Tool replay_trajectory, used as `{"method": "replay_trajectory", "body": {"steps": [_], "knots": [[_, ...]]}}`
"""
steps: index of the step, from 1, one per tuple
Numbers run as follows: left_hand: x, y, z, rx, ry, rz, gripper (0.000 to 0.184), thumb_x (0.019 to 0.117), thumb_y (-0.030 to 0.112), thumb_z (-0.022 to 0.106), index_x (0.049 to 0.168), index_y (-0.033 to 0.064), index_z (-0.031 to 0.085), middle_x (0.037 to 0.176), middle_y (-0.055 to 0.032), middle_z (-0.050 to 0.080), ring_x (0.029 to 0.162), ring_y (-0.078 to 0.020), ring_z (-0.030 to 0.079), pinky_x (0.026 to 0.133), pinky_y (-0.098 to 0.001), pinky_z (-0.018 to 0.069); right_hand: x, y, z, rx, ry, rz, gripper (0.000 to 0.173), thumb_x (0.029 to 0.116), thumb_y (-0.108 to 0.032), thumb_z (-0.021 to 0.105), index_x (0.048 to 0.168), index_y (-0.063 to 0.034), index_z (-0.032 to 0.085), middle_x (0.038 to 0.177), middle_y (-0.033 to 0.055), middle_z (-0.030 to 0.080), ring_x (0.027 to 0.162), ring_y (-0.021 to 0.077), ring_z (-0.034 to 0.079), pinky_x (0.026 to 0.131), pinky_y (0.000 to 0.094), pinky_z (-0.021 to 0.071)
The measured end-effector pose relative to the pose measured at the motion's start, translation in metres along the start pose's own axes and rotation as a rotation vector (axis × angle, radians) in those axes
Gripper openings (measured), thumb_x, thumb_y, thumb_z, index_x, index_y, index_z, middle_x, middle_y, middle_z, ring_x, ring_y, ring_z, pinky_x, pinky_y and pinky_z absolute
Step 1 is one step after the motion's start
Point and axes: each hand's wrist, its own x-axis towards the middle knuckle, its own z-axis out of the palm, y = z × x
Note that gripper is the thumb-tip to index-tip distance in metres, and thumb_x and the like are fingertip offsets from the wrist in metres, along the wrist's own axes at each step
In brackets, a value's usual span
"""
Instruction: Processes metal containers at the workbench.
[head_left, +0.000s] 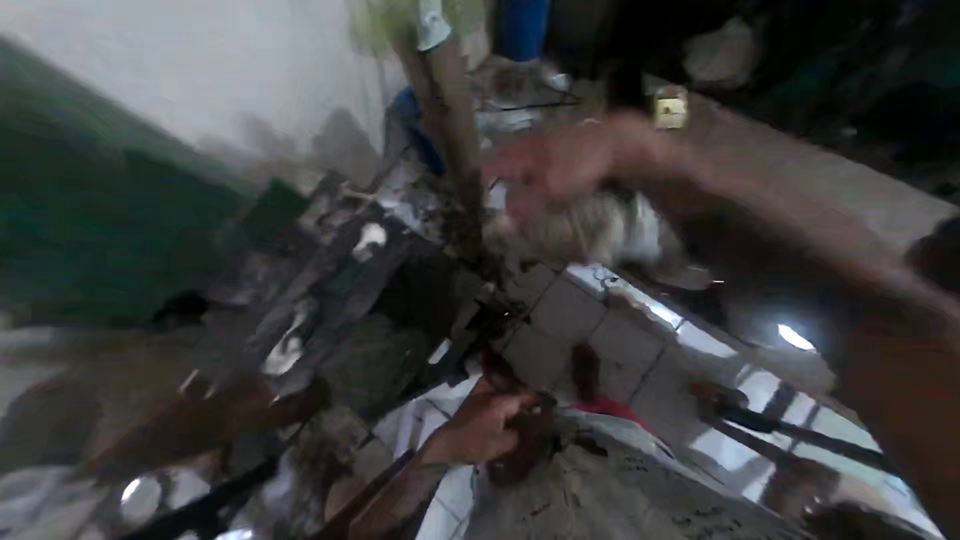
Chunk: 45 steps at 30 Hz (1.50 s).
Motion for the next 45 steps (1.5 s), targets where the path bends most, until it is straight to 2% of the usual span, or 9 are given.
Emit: {"method": "replay_trajectory", "body": {"steps": [2,5,11,21,25,29,34,36,45], "knots": [[0.037,0.036,-0.004,0.029,0.021,-0.045,0.060,0.0980,0.007,0.050,0.155,-0.0016,0.034,0.140,-0.0161,0.058,0.119,-0.0145,0.062,0.103,-0.0353,0.0518,0.006,0.108,0.134,0.290,0.278,-0.365,0.071,0.0902,-0.042,0.076,0.147,-0.0079,0.051,0.135,0.0214,0.060,0.115,0.0360,0.064,0.091,0.0578,0.0553],[0.122,0.087,-0.023,0.270,0.036,-0.142,0.061,0.1068,0.008,0.041,0.163,0.0037,0.018,0.162,-0.0181,0.036,0.143,-0.0227,0.045,0.118,-0.0402,0.0388,-0.006,0.172,0.287,0.479,0.076,-0.004,0.085,0.0889,-0.040,0.078,0.159,-0.0129,0.036,0.159,0.0203,0.039,0.145,0.0410,0.039,0.115,0.0643,0.0348],[0.352,0.081,-0.085,0.761,0.188,-0.041,0.063,0.0998,0.025,0.064,0.153,0.0031,0.039,0.152,-0.0265,0.043,0.132,-0.0385,0.054,0.107,-0.0571,0.0478,0.015,0.227,0.475,0.651,0.071,0.457,0.096,0.0852,-0.061,0.072,0.160,-0.0150,0.035,0.159,0.0197,0.041,0.141,0.0445,0.045,0.107,0.0685,0.0423],[0.377,0.162,-0.066,0.732,0.248,0.037,0.052,0.1042,0.023,0.058,0.148,-0.0013,0.047,0.140,-0.0264,0.057,0.122,-0.0353,0.061,0.104,-0.0533,0.0482,0.019,0.251,0.481,0.745,-0.121,0.427,0.070,0.0933,-0.063,0.060,0.126,-0.0022,0.066,0.132,0.0280,0.061,0.124,0.0488,0.058,0.096,0.0702,0.0474],[0.408,0.219,0.004,0.293,-0.042,0.198,0.043,0.1049,0.020,0.052,0.142,-0.0035,0.051,0.135,-0.0158,0.060,0.119,-0.0150,0.061,0.103,-0.0353,0.0508,-0.019,0.204,0.507,0.905,0.982,0.535,0.034,0.1001,-0.024,0.057,0.109,0.0039,0.074,0.115,0.0251,0.071,0.113,0.0398,0.068,0.100,0.0561,0.0528],[0.498,0.233,0.079,0.390,-0.386,-0.036,0.050,0.1084,0.040,0.047,0.143,0.0048,0.053,0.149,-0.0125,0.052,0.137,-0.0244,0.048,0.113,-0.0520,0.0400,-0.055,0.193,0.474,1.584,1.823,1.053,0.035,0.1067,-0.021,0.044,0.106,0.0088,0.064,0.098,0.0058,0.066,0.094,0.0055,0.063,0.091,0.0276,0.0544],[0.538,0.209,0.132,0.790,-0.570,-0.317,0.061,0.1077,0.055,0.038,0.144,0.0082,0.054,0.141,-0.0157,0.057,0.123,-0.0267,0.057,0.102,-0.0529,0.0458,-0.031,0.245,0.447,2.072,1.981,0.913,0.055,0.1083,-0.054,0.024,0.144,-0.0155,0.040,0.110,-0.0042,0.062,0.087,0.0010,0.061,0.073,0.0226,0.0544],[0.541,0.196,0.138,0.741,-0.561,-0.497,0.067,0.1032,0.065,0.038,0.132,0.0091,0.061,0.121,-0.0118,0.066,0.105,-0.0217,0.065,0.090,-0.0477,0.0543,-0.019,0.250,0.443,2.179,2.039,0.726,0.071,0.1051,-0.062,0.023,0.159,-0.0161,0.027,0.138,0.0022,0.055,0.117,0.0092,0.058,0.097,0.0341,0.0525],[0.555,0.186,0.143,0.665,-0.595,-0.601,0.073,0.0983,0.073,0.039,0.121,0.0078,0.062,0.104,-0.0104,0.067,0.091,-0.0200,0.066,0.080,-0.0443,0.0564,-0.009,0.258,0.426,2.285,2.341,0.604,0.063,0.1062,-0.061,0.009,0.130,-0.0204,0.051,0.101,-0.0034,0.057,0.096,0.0093,0.059,0.088,0.0369,0.0528]]}}
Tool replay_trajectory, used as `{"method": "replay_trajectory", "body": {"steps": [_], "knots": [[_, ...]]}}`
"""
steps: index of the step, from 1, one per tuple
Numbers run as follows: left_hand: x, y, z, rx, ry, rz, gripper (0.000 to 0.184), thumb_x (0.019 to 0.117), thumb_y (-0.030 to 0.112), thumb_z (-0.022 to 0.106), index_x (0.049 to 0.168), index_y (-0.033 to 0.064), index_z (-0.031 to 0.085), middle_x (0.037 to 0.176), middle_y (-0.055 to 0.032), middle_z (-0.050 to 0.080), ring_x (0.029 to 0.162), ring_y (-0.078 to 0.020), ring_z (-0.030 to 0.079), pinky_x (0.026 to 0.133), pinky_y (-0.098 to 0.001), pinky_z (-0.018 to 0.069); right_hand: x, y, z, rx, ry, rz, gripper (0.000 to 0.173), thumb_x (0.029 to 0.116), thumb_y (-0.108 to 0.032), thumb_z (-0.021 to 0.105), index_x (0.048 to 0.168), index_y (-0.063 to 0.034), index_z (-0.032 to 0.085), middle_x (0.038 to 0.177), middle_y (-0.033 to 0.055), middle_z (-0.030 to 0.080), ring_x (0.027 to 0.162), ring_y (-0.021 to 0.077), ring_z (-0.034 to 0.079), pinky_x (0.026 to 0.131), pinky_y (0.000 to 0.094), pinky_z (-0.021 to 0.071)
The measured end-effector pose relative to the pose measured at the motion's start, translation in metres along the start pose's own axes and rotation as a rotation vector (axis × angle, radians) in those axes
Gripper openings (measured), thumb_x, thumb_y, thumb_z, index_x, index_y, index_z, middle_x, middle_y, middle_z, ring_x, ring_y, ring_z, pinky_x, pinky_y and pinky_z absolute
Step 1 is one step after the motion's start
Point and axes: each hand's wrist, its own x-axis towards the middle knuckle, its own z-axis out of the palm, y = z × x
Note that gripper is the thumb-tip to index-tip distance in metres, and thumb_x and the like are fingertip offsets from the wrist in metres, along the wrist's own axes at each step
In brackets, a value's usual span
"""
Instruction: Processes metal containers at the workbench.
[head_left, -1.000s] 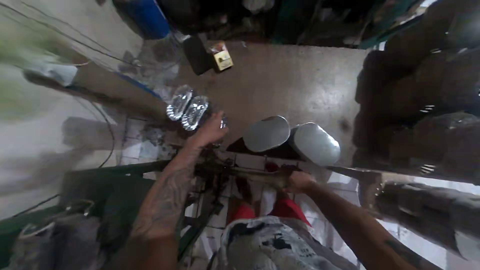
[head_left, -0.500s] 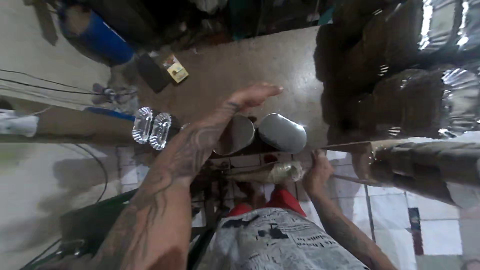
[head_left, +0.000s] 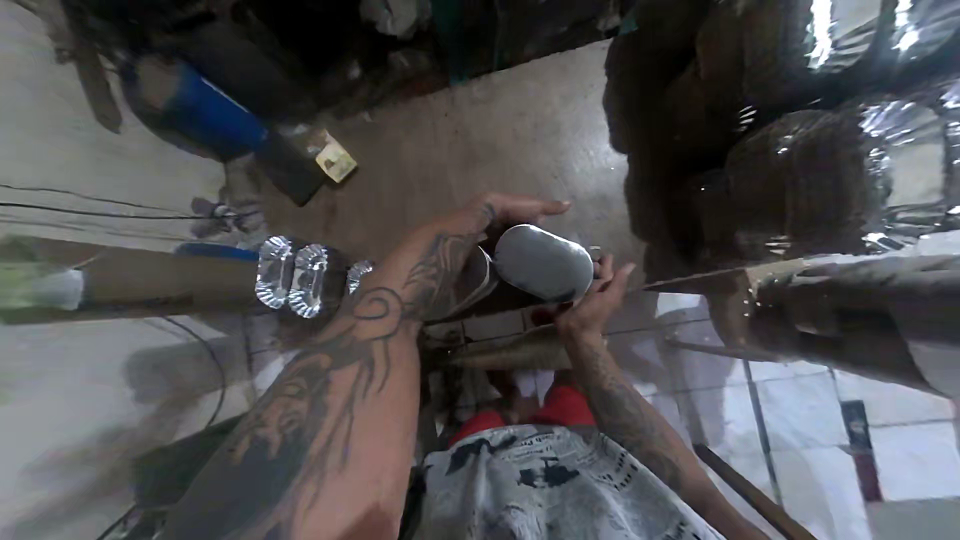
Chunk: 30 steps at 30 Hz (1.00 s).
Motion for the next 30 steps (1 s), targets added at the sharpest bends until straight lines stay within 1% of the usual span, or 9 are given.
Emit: {"method": "replay_trajectory", "body": {"steps": [3,5,6,8,10,12,16,21,30], "knots": [[-0.007,-0.004,-0.005,0.078,0.087,0.061,0.077,0.0985,0.075,0.035,0.126,0.0084,0.064,0.114,-0.0130,0.068,0.101,-0.0236,0.067,0.088,-0.0485,0.0553,0.001,-0.007,-0.002,-0.035,0.006,-0.091,0.050,0.1099,-0.052,0.014,0.100,-0.0217,0.052,0.079,-0.0084,0.053,0.074,0.0038,0.056,0.073,0.0274,0.0530],[-0.032,-0.008,-0.014,0.113,0.200,0.155,0.076,0.1032,0.068,0.033,0.142,0.0070,0.055,0.138,-0.0176,0.059,0.122,-0.0296,0.058,0.101,-0.0539,0.0468,-0.012,-0.030,-0.006,-0.259,0.125,-0.195,0.025,0.1115,-0.032,0.036,0.116,-0.0154,0.055,0.089,-0.0053,0.057,0.077,0.0033,0.057,0.071,0.0244,0.0518],[-0.049,-0.012,-0.019,0.104,0.266,0.247,0.073,0.1054,0.063,0.034,0.147,0.0062,0.050,0.147,-0.0198,0.052,0.131,-0.0331,0.052,0.106,-0.0573,0.0417,-0.023,-0.046,-0.012,-0.403,0.072,-0.297,0.037,0.1089,-0.024,0.045,0.140,-0.0067,0.051,0.114,0.0030,0.062,0.096,0.0070,0.062,0.085,0.0285,0.0541],[-0.078,-0.028,-0.028,-0.010,0.374,0.487,0.066,0.1077,0.055,0.037,0.149,0.0053,0.047,0.152,-0.0195,0.047,0.137,-0.0321,0.047,0.109,-0.0566,0.0395,-0.039,-0.078,-0.014,-0.786,-0.206,-0.575,0.052,0.1065,-0.026,0.051,0.146,0.0079,0.042,0.138,0.0176,0.056,0.123,0.0159,0.058,0.105,0.0349,0.0501],[-0.103,-0.052,-0.033,-0.229,0.404,0.683,0.061,0.1069,0.052,0.044,0.151,0.0097,0.045,0.155,-0.0118,0.045,0.141,-0.0250,0.044,0.113,-0.0517,0.0394,-0.038,-0.097,0.011,-1.176,-0.547,-0.948,0.050,0.1013,-0.033,0.061,0.124,0.0122,0.060,0.122,0.0282,0.065,0.121,0.0358,0.062,0.113,0.0504,0.0429],[-0.125,-0.079,-0.025,-0.390,0.425,0.813,0.055,0.1078,0.043,0.048,0.150,0.0089,0.044,0.155,-0.0080,0.045,0.142,-0.0190,0.043,0.117,-0.0471,0.0387,-0.023,-0.094,0.045,-1.520,-0.901,-1.077,0.060,0.0928,-0.054,0.068,0.119,0.0002,0.069,0.114,0.0182,0.072,0.115,0.0368,0.066,0.120,0.0614,0.0295],[-0.141,-0.128,0.019,-0.100,0.786,0.858,0.024,0.1046,0.027,0.055,0.100,0.0049,0.064,0.078,-0.0032,0.061,0.066,-0.0103,0.058,0.063,-0.0324,0.0523,0.014,-0.056,0.041,-1.701,-1.221,-0.943,0.046,0.0958,-0.046,0.067,0.121,-0.0075,0.069,0.115,0.0119,0.072,0.117,0.0309,0.066,0.121,0.0558,0.0314],[-0.115,-0.140,0.050,0.522,0.611,0.341,0.057,0.0883,0.043,0.076,0.132,0.0091,0.061,0.106,-0.0170,0.071,0.100,-0.0372,0.069,0.085,-0.0642,0.0549,0.021,-0.082,0.041,-1.434,-1.282,-0.492,0.045,0.1081,-0.039,0.046,0.133,-0.0067,0.066,0.131,0.0105,0.068,0.133,0.0226,0.056,0.126,0.0467,0.0256],[-0.119,-0.139,-0.011,0.214,0.009,0.513,0.036,0.1025,0.021,0.063,0.134,0.0037,0.060,0.105,-0.0103,0.070,0.090,-0.0134,0.065,0.085,-0.0339,0.0548,0.036,-0.088,0.049,-1.319,-1.392,-0.482,0.042,0.1091,-0.034,0.045,0.126,-0.0013,0.067,0.126,0.0111,0.069,0.132,0.0220,0.057,0.128,0.0476,0.0203]]}}
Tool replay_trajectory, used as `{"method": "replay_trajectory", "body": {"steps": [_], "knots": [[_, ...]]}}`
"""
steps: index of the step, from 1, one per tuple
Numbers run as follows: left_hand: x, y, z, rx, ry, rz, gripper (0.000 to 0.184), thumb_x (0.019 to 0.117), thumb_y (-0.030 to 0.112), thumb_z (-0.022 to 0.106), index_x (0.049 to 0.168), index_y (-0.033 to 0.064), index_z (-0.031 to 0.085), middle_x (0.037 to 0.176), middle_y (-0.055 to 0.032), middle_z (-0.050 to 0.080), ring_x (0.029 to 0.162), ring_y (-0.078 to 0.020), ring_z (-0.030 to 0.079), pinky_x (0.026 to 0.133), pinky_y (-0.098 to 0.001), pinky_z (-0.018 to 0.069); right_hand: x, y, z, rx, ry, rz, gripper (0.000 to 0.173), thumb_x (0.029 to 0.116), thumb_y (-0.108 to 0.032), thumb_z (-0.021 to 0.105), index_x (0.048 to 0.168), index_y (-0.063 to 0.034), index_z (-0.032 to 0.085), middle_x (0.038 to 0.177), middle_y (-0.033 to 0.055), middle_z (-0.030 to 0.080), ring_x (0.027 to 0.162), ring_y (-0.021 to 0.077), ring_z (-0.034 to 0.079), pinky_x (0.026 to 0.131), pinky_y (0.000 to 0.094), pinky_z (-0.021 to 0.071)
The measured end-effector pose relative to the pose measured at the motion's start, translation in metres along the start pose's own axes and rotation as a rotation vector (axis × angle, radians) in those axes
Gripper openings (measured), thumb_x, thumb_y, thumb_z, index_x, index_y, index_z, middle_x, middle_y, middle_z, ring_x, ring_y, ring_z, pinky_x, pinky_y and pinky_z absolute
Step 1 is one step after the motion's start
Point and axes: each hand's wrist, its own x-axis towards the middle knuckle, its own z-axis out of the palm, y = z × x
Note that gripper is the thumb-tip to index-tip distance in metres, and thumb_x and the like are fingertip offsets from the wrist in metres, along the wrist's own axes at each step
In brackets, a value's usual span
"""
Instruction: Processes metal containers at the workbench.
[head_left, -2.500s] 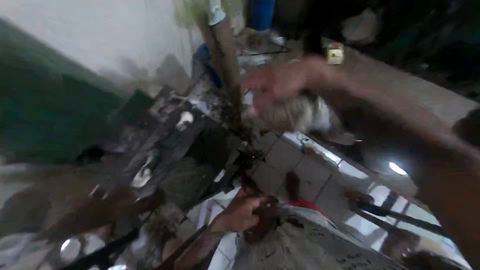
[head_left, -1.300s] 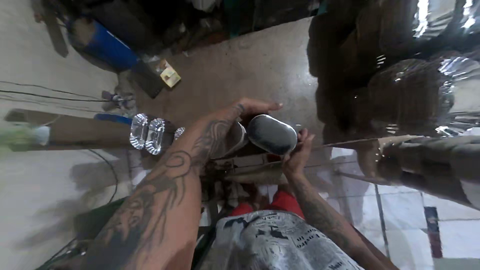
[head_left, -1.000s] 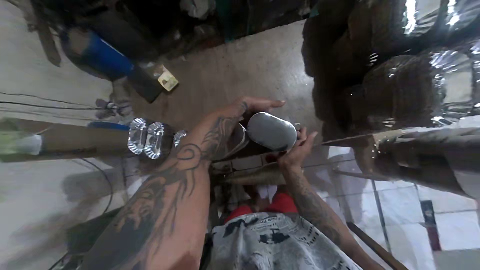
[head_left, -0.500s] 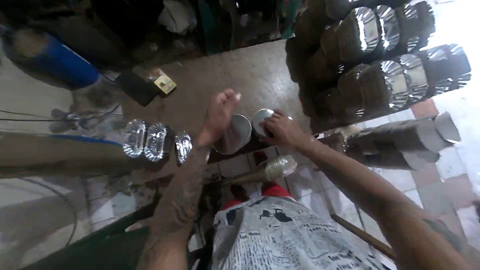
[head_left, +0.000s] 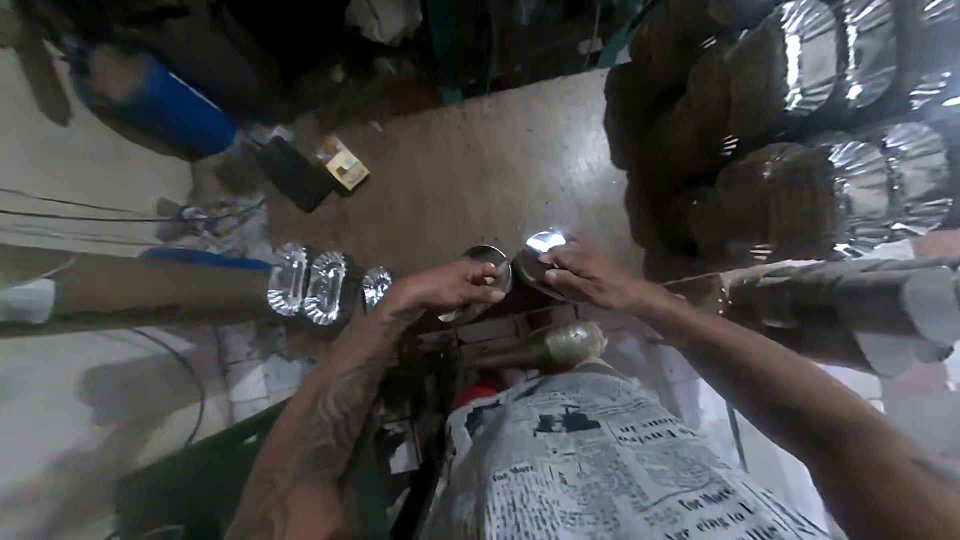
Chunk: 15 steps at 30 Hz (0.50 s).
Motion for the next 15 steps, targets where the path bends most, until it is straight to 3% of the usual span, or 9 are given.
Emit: {"method": "replay_trajectory", "body": {"steps": [3,5,7,9,10,12,13,14,15], "knots": [[-0.001,0.000,-0.001,-0.003,-0.011,0.013,0.031,0.1029,0.021,0.062,0.129,0.0052,0.062,0.094,-0.0063,0.068,0.076,-0.0096,0.061,0.070,-0.0285,0.0523,-0.003,0.004,0.013,-0.016,0.117,-0.050,0.036,0.1074,-0.030,0.052,0.113,-0.0010,0.072,0.111,0.0098,0.073,0.119,0.0198,0.065,0.127,0.0490,0.0227],[0.000,-0.003,0.001,0.026,0.011,0.007,0.033,0.1020,0.024,0.064,0.130,0.0075,0.061,0.090,-0.0069,0.067,0.070,-0.0117,0.059,0.064,-0.0301,0.0514,-0.008,0.006,0.025,-0.077,0.199,-0.062,0.029,0.0995,-0.027,0.064,0.110,-0.0015,0.073,0.107,0.0103,0.074,0.113,0.0213,0.067,0.125,0.0505,0.0282],[0.002,0.001,0.002,0.120,0.060,-0.004,0.047,0.0996,0.018,0.067,0.143,0.0088,0.051,0.097,-0.0120,0.067,0.077,-0.0184,0.062,0.072,-0.0383,0.0542,-0.007,0.005,0.030,-0.207,0.188,-0.051,0.037,0.0897,-0.027,0.067,0.118,-0.0032,0.072,0.112,0.0111,0.073,0.116,0.0250,0.066,0.125,0.0514,0.0269],[0.003,0.008,0.012,0.238,0.170,-0.012,0.056,0.0944,0.008,0.064,0.147,0.0094,0.045,0.105,-0.0172,0.066,0.087,-0.0266,0.064,0.079,-0.0481,0.0544,-0.005,-0.002,0.032,-0.367,0.161,-0.022,0.041,0.0869,-0.027,0.068,0.121,-0.0049,0.071,0.115,0.0117,0.072,0.119,0.0292,0.065,0.124,0.0529,0.0265],[-0.001,0.013,0.022,0.336,0.235,-0.029,0.055,0.0964,0.010,0.061,0.149,0.0105,0.045,0.112,-0.0196,0.067,0.095,-0.0315,0.067,0.083,-0.0538,0.0551,-0.007,-0.011,0.032,-0.427,0.157,0.007,0.039,0.0877,-0.025,0.069,0.122,-0.0056,0.070,0.117,0.0124,0.072,0.121,0.0317,0.063,0.124,0.0541,0.0275],[-0.024,0.029,0.048,0.505,0.415,0.007,0.044,0.1017,0.013,0.053,0.146,0.0086,0.050,0.115,-0.0208,0.069,0.104,-0.0366,0.069,0.090,-0.0587,0.0555,-0.014,-0.043,0.030,-0.433,0.271,0.027,0.035,0.0878,-0.011,0.071,0.122,-0.0009,0.069,0.120,0.0180,0.071,0.120,0.0377,0.064,0.116,0.0558,0.0399],[-0.044,0.038,0.060,0.440,0.534,0.105,0.040,0.1020,0.010,0.050,0.142,0.0052,0.054,0.115,-0.0201,0.068,0.106,-0.0337,0.068,0.092,-0.0542,0.0550,-0.017,-0.063,0.028,-0.339,0.364,0.040,0.037,0.0888,-0.003,0.066,0.125,0.0040,0.066,0.122,0.0216,0.068,0.119,0.0386,0.063,0.109,0.0553,0.0467],[-0.063,0.039,0.075,0.253,0.658,0.225,0.038,0.1004,0.007,0.048,0.136,0.0027,0.059,0.113,-0.0157,0.069,0.102,-0.0244,0.068,0.090,-0.0432,0.0554,-0.021,-0.081,0.031,-0.138,0.455,0.058,0.040,0.0917,0.001,0.057,0.131,0.0074,0.060,0.127,0.0214,0.066,0.121,0.0330,0.062,0.108,0.0498,0.0471],[-0.077,0.033,0.091,-0.032,0.753,0.321,0.035,0.0981,0.006,0.046,0.130,0.0034,0.061,0.106,-0.0072,0.069,0.090,-0.0113,0.067,0.080,-0.0292,0.0572,-0.023,-0.097,0.041,0.181,0.532,0.111,0.042,0.0989,-0.001,0.046,0.139,0.0061,0.054,0.131,0.0151,0.064,0.120,0.0209,0.062,0.105,0.0383,0.0501]]}}
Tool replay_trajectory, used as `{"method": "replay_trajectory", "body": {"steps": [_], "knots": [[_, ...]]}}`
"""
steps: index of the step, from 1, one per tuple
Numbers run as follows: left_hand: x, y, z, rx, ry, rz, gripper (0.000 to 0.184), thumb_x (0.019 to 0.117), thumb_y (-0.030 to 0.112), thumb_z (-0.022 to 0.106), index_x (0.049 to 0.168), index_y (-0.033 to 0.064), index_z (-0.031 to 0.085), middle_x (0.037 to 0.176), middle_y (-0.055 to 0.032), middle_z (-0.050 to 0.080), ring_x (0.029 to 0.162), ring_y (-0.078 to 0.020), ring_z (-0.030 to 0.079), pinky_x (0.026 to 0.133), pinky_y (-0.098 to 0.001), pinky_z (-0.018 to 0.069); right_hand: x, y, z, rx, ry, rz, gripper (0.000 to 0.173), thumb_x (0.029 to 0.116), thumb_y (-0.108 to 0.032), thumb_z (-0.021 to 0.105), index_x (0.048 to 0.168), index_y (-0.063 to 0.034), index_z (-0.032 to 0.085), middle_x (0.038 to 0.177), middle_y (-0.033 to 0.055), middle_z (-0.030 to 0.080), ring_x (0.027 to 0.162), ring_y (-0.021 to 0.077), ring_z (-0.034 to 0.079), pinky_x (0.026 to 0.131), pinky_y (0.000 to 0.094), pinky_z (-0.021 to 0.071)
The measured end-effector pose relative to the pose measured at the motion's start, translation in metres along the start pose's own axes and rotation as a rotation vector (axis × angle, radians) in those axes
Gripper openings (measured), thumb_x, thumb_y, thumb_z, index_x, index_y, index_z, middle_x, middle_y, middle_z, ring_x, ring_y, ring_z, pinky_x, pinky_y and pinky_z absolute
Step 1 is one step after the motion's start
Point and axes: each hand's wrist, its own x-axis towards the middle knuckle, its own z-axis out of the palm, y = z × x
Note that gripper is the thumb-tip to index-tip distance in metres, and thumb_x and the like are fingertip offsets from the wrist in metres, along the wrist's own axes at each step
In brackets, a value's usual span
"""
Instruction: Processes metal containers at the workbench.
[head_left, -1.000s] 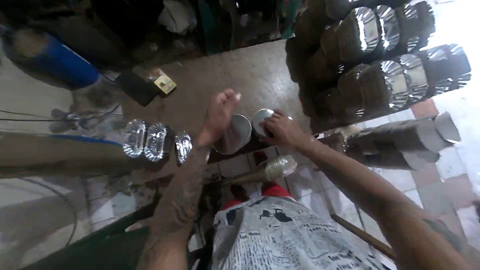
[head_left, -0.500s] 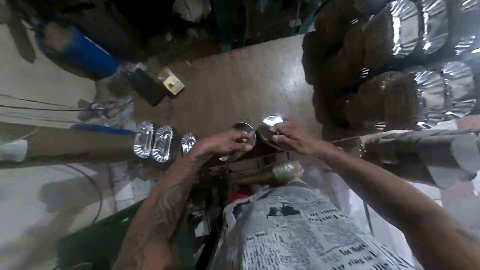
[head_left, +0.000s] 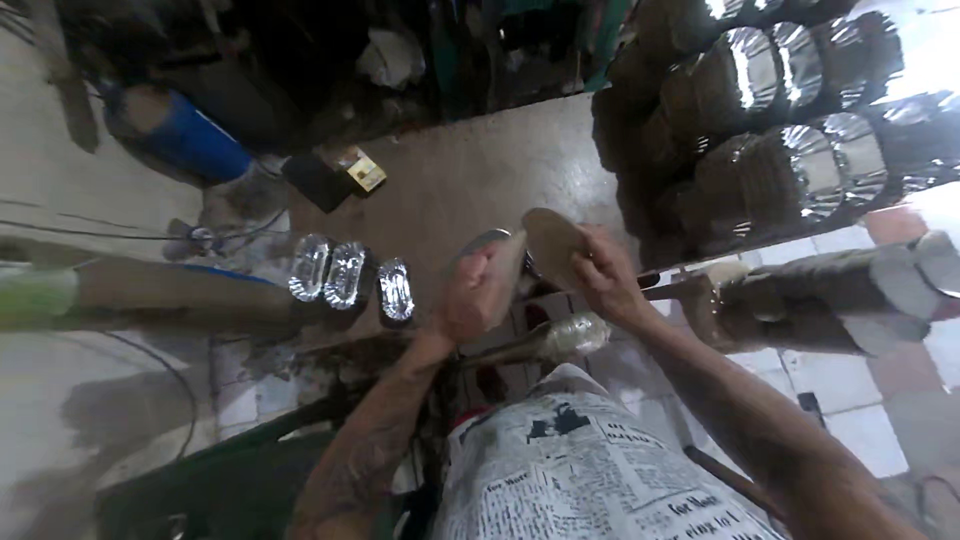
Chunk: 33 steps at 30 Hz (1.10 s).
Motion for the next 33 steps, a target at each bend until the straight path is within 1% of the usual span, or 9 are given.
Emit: {"method": "replay_trajectory", "body": {"steps": [4,6,9,11,14,16,22,29,33], "knots": [[-0.038,-0.031,0.036,-0.748,0.267,-0.424,0.030,0.0936,0.009,0.046,0.122,0.0137,0.056,0.093,0.0006,0.065,0.078,-0.0091,0.065,0.066,-0.0315,0.0579,-0.024,-0.039,0.063,0.749,0.119,0.662,0.035,0.1030,-0.016,0.041,0.135,-0.0139,0.055,0.101,0.0021,0.069,0.081,0.0120,0.068,0.069,0.0347,0.0601],[-0.050,-0.038,0.044,-0.946,0.328,-0.534,0.031,0.0935,0.007,0.044,0.120,0.0122,0.058,0.095,-0.0033,0.068,0.081,-0.0141,0.068,0.069,-0.0359,0.0597,-0.031,-0.039,0.064,0.714,-0.089,0.704,0.033,0.1027,-0.010,0.044,0.133,-0.0082,0.058,0.098,0.0033,0.069,0.079,0.0112,0.066,0.071,0.0325,0.0584],[-0.065,-0.040,0.069,-1.252,0.498,-0.447,0.031,0.0899,0.006,0.037,0.076,0.0183,0.062,0.071,0.0022,0.069,0.065,-0.0068,0.067,0.059,-0.0263,0.0577,-0.033,-0.033,0.047,0.884,-0.383,0.636,0.023,0.0958,-0.003,0.053,0.113,-0.0088,0.066,0.088,-0.0004,0.072,0.076,0.0062,0.068,0.074,0.0265,0.0589],[-0.061,-0.056,0.091,-1.283,0.467,-0.368,0.036,0.0887,0.007,0.035,0.069,0.0224,0.061,0.067,0.0071,0.069,0.062,-0.0010,0.066,0.058,-0.0211,0.0567,-0.037,-0.023,0.048,0.919,-0.371,0.607,0.020,0.0942,-0.001,0.056,0.107,-0.0083,0.070,0.087,0.0002,0.074,0.075,0.0065,0.069,0.073,0.0273,0.0598],[-0.041,-0.113,0.119,-0.802,0.112,-0.545,0.023,0.0948,0.000,0.039,0.104,0.0040,0.060,0.086,-0.0028,0.065,0.076,-0.0066,0.062,0.071,-0.0231,0.0540,-0.062,0.033,0.030,0.360,-0.439,0.373,0.018,0.0984,-0.004,0.056,0.111,0.0033,0.068,0.100,0.0064,0.071,0.090,0.0099,0.068,0.085,0.0294,0.0575],[-0.012,-0.143,0.131,-0.234,-0.297,-0.628,0.033,0.1088,0.012,0.046,0.134,-0.0052,0.058,0.127,-0.0219,0.063,0.116,-0.0274,0.061,0.102,-0.0425,0.0477,-0.088,0.071,0.007,-0.083,-0.666,0.172,0.026,0.0976,-0.004,0.056,0.117,0.0088,0.068,0.119,0.0231,0.069,0.114,0.0316,0.066,0.103,0.0473,0.0517],[0.007,-0.151,0.136,0.093,-0.544,-0.973,0.047,0.1066,0.033,0.052,0.139,-0.0011,0.057,0.146,-0.0244,0.054,0.137,-0.0381,0.050,0.113,-0.0572,0.0372,-0.158,0.119,-0.015,-0.551,-1.242,0.465,0.040,0.1026,-0.027,0.059,0.132,-0.0006,0.064,0.134,0.0237,0.062,0.127,0.0410,0.059,0.109,0.0568,0.0453],[-0.104,-0.105,0.019,-0.038,0.001,-0.780,0.055,0.1089,0.048,0.042,0.127,0.0010,0.066,0.125,-0.0238,0.066,0.119,-0.0371,0.063,0.103,-0.0596,0.0463,-0.139,0.093,0.001,-0.428,-1.293,0.497,0.042,0.1035,-0.014,0.057,0.142,0.0042,0.056,0.143,0.0284,0.055,0.135,0.0421,0.053,0.116,0.0529,0.0391],[-0.202,-0.058,-0.053,-0.258,0.575,-0.492,0.056,0.1103,0.044,0.034,0.151,0.0080,0.048,0.143,-0.0116,0.059,0.128,-0.0172,0.059,0.111,-0.0428,0.0477,-0.119,0.099,0.027,-0.399,-1.395,0.359,0.038,0.1016,-0.017,0.059,0.135,-0.0004,0.064,0.133,0.0233,0.064,0.126,0.0355,0.061,0.112,0.0499,0.0451]]}}
